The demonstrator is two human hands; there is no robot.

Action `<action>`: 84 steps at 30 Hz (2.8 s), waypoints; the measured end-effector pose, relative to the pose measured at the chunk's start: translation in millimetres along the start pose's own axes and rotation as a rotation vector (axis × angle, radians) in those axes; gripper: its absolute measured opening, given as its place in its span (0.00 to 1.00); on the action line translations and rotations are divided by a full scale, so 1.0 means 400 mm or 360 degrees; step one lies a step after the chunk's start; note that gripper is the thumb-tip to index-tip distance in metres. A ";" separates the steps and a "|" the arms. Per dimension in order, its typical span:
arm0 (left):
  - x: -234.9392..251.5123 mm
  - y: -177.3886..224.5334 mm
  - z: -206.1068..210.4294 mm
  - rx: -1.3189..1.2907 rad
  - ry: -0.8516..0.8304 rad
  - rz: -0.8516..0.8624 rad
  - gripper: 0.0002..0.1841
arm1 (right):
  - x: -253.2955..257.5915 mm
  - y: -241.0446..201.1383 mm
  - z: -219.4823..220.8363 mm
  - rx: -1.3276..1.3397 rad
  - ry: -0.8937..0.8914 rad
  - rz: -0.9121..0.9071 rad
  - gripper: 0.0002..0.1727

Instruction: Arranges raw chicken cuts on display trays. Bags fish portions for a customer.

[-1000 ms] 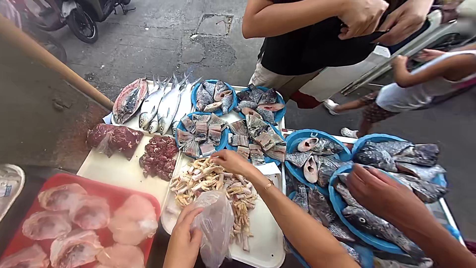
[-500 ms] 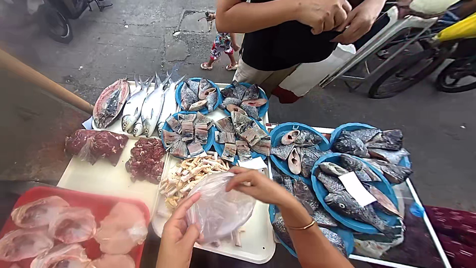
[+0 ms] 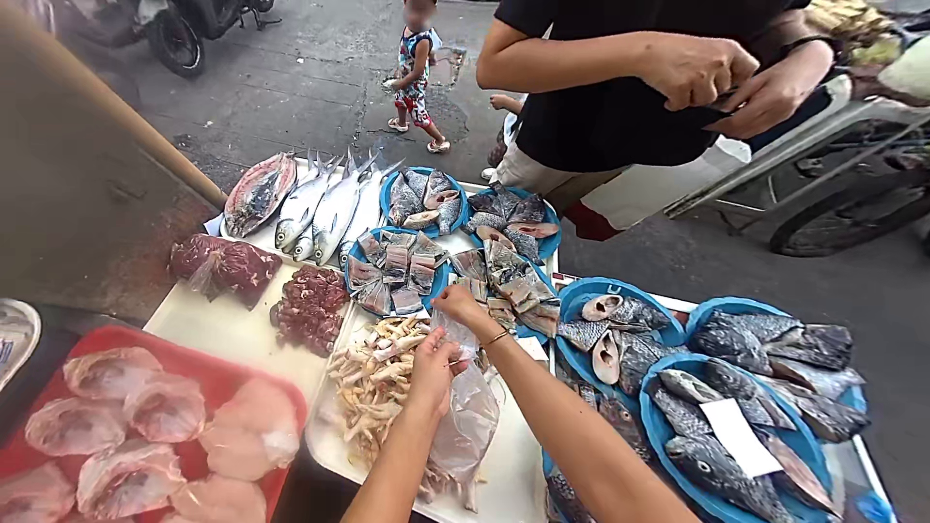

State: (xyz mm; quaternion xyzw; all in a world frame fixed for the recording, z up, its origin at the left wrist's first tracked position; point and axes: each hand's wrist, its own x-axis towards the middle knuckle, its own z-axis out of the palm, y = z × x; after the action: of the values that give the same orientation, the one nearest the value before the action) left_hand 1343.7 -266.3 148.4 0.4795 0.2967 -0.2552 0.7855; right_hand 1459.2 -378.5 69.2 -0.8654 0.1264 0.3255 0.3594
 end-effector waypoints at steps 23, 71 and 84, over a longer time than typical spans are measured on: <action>0.004 0.031 -0.034 0.0221 0.0014 0.0272 0.19 | 0.033 -0.092 -0.046 0.1475 0.0126 0.0256 0.05; -0.059 0.097 -0.271 0.1685 0.0818 0.1480 0.21 | -0.197 -0.001 0.006 0.1959 -0.0117 -0.0250 0.07; -0.073 0.124 -0.252 0.1043 0.0360 0.2003 0.07 | -0.273 0.137 -0.008 0.2100 0.0157 -0.0040 0.08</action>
State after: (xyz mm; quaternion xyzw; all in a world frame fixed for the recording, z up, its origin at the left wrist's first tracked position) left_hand 1335.2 -151.3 162.5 0.7942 -0.0482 0.2213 0.5639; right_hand 1353.1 -421.1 112.9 -0.4790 0.3055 0.1354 0.8117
